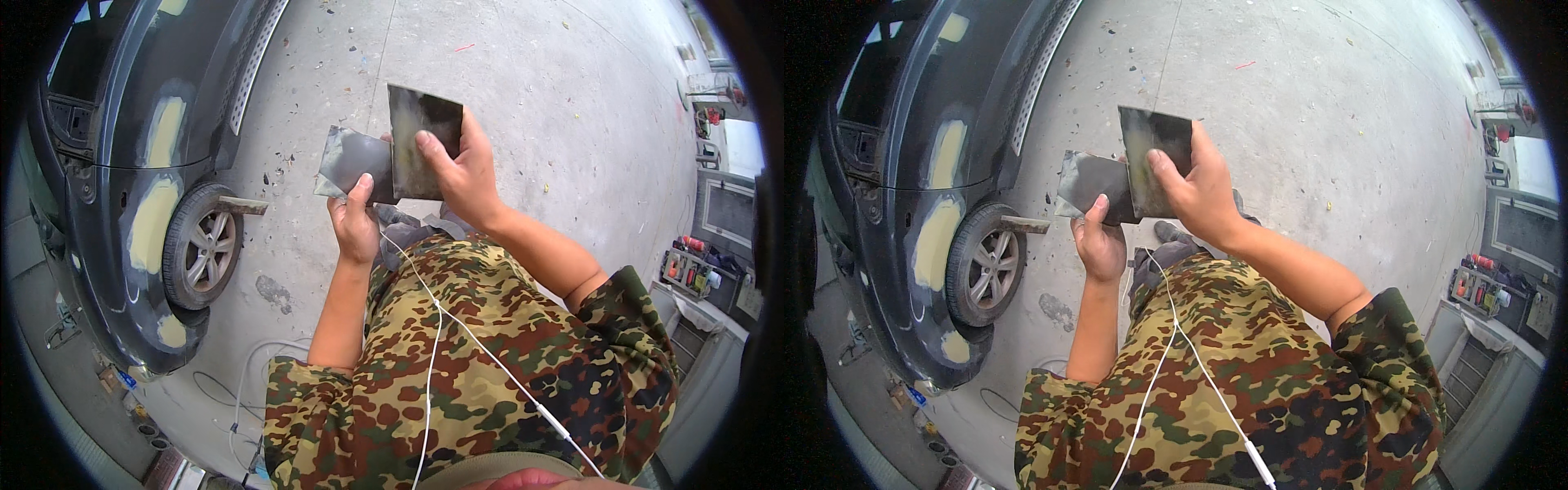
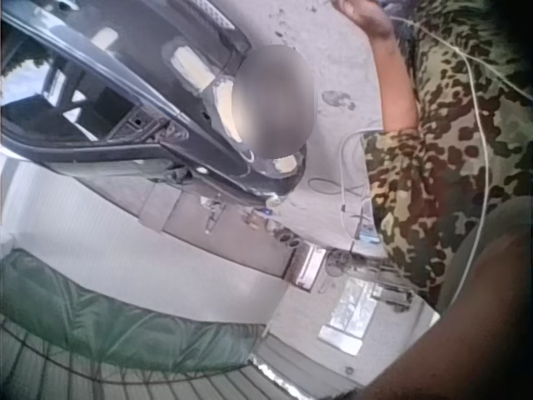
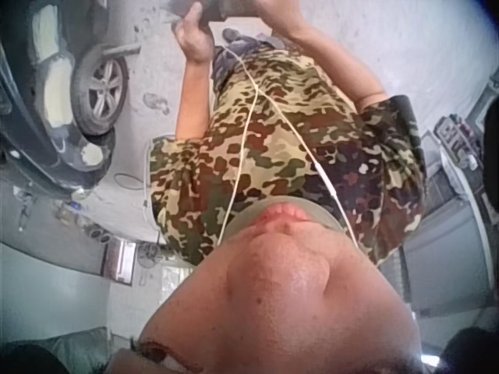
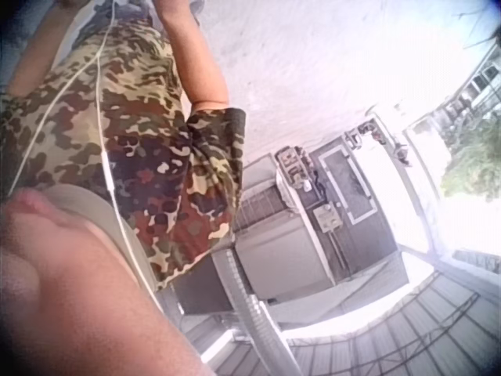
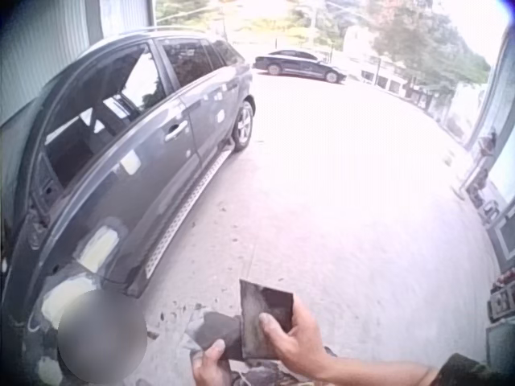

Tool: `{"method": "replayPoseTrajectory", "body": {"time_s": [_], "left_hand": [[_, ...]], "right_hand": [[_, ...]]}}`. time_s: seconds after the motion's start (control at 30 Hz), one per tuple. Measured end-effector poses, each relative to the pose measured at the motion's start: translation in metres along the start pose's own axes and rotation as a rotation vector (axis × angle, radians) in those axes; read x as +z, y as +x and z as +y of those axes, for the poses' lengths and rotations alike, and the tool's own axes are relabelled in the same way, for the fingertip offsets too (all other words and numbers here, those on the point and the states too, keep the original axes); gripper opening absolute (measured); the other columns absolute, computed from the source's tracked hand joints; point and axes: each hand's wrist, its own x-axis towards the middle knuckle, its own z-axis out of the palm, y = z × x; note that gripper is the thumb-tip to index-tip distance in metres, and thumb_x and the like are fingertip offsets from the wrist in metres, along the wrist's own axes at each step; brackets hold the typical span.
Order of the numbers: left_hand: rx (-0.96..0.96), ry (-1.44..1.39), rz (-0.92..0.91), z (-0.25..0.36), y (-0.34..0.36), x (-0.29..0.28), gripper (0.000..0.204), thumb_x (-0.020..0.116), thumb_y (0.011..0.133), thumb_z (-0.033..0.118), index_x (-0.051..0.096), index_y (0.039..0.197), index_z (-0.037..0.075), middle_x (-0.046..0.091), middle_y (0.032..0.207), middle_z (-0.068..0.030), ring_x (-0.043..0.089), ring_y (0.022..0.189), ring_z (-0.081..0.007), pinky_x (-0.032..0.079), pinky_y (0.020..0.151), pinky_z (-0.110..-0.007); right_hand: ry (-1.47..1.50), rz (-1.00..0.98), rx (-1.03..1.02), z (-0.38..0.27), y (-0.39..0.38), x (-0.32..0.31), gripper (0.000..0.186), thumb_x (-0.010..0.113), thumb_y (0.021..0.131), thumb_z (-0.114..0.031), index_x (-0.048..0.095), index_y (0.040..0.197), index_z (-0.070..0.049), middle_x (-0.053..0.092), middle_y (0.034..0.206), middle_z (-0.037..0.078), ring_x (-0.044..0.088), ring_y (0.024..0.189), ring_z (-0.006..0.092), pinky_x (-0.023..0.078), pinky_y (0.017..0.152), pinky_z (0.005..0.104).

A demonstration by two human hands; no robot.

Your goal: The person applies body filler to several spots on a dark gray car using a metal spreader. They work on the front fender, door, and hood, smoothing the filler into each area. The person periodically scrapes excess filler from the spreader and continues applying to additional spots.

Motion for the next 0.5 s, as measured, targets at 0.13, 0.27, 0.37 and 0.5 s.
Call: {"method": "replayPoseTrajectory", "body": {"time_s": [0.13,0.27,0.37,0.5], "left_hand": [[0.052,-0.137,0.051,0.007,-0.006,-0.002,0.047,0.051,0.096,0.006,0.050,0.141,-0.006,0.057,0.143,-0.0194,0.057,0.132,-0.0302,0.044,0.114,-0.044],[0.135,-0.148,0.081,0.009,-0.010,-0.003,0.048,0.054,0.096,0.005,0.050,0.143,-0.003,0.059,0.140,-0.0170,0.058,0.129,-0.0286,0.046,0.112,-0.045],[0.241,-0.036,0.126,0.010,-0.008,-0.003,0.047,0.065,0.095,0.002,0.053,0.140,-0.002,0.061,0.136,-0.0146,0.060,0.124,-0.0245,0.047,0.110,-0.041],[0.266,0.063,0.181,0.017,-0.005,-0.003,0.047,0.077,0.091,0.001,0.058,0.134,-0.003,0.066,0.130,-0.0120,0.064,0.115,-0.0208,0.050,0.104,-0.035]], "right_hand": [[0.004,-0.067,-0.058,-0.003,0.006,0.020,0.029,0.065,0.100,-0.010,0.055,0.122,0.004,0.067,0.110,0.009,0.062,0.098,0.0123,0.053,0.087,0.0305],[0.046,-0.004,-0.096,-0.011,0.011,0.040,0.028,0.065,0.100,-0.011,0.055,0.123,0.003,0.067,0.110,0.008,0.061,0.099,0.0118,0.052,0.087,0.0292],[0.084,0.070,-0.150,-0.017,0.015,0.051,0.028,0.065,0.100,-0.010,0.055,0.122,0.003,0.068,0.109,0.008,0.062,0.098,0.0117,0.052,0.087,0.0293],[0.019,0.003,-0.184,-0.022,0.018,0.061,0.027,0.065,0.100,-0.009,0.055,0.121,0.004,0.068,0.109,0.009,0.062,0.097,0.0121,0.053,0.086,0.0298]]}}
